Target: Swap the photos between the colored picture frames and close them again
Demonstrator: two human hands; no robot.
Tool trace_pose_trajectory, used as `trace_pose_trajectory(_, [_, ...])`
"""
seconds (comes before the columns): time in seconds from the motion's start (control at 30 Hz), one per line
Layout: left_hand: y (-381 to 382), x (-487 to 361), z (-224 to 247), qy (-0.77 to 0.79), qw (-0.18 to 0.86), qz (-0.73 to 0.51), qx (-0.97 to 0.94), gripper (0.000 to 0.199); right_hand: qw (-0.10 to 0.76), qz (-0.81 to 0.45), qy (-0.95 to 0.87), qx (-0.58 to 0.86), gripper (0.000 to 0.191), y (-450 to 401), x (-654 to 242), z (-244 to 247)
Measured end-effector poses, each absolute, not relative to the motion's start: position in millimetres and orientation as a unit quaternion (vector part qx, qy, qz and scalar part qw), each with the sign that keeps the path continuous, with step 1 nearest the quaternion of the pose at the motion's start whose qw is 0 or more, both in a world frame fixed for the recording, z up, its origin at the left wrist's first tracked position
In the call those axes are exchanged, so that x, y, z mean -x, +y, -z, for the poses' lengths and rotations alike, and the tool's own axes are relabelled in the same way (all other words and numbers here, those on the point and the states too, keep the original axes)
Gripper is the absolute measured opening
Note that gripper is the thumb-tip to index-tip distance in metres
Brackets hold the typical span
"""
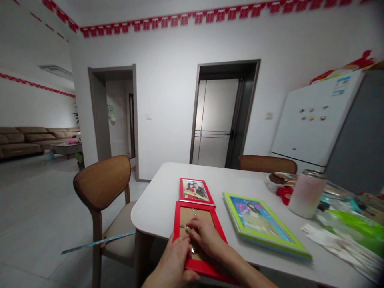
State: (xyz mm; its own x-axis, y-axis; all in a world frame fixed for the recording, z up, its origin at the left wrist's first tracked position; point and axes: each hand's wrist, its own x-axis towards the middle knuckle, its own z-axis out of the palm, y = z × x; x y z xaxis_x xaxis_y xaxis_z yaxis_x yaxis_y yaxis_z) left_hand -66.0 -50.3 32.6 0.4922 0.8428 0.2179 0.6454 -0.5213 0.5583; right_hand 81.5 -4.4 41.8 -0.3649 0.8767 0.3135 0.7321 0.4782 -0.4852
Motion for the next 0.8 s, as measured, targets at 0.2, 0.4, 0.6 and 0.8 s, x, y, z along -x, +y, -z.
trace_pose_trajectory(0.2, [-49.4,65.6,-34.3,0.422,0.196,-0.262,-0.845,0.042,0.249,-0.077,-0.788,0.557,0.026,25.5,-54.1,-33.2])
trace_pose_trajectory(0.4, [-44.4,68.0,-20.5,0.433,0.208,-0.226,-0.847,0.079,0.237,-0.027,-0.747,0.621,0.028,40.6,-81.1,-30.1])
trace_pose_trajectory(0.6, [-43.9,64.7,-20.5,0.451,0.216,-0.234,-0.834,0.078,0.223,-0.021,-0.719,0.658,0.028,55.6,-92.3,-27.0])
trace_pose_trajectory(0.8, [-40.4,63.0,-23.6,0.444,0.202,-0.242,-0.839,0.073,0.235,-0.035,-0.735,0.635,0.033,34.6,-105.0,-40.0])
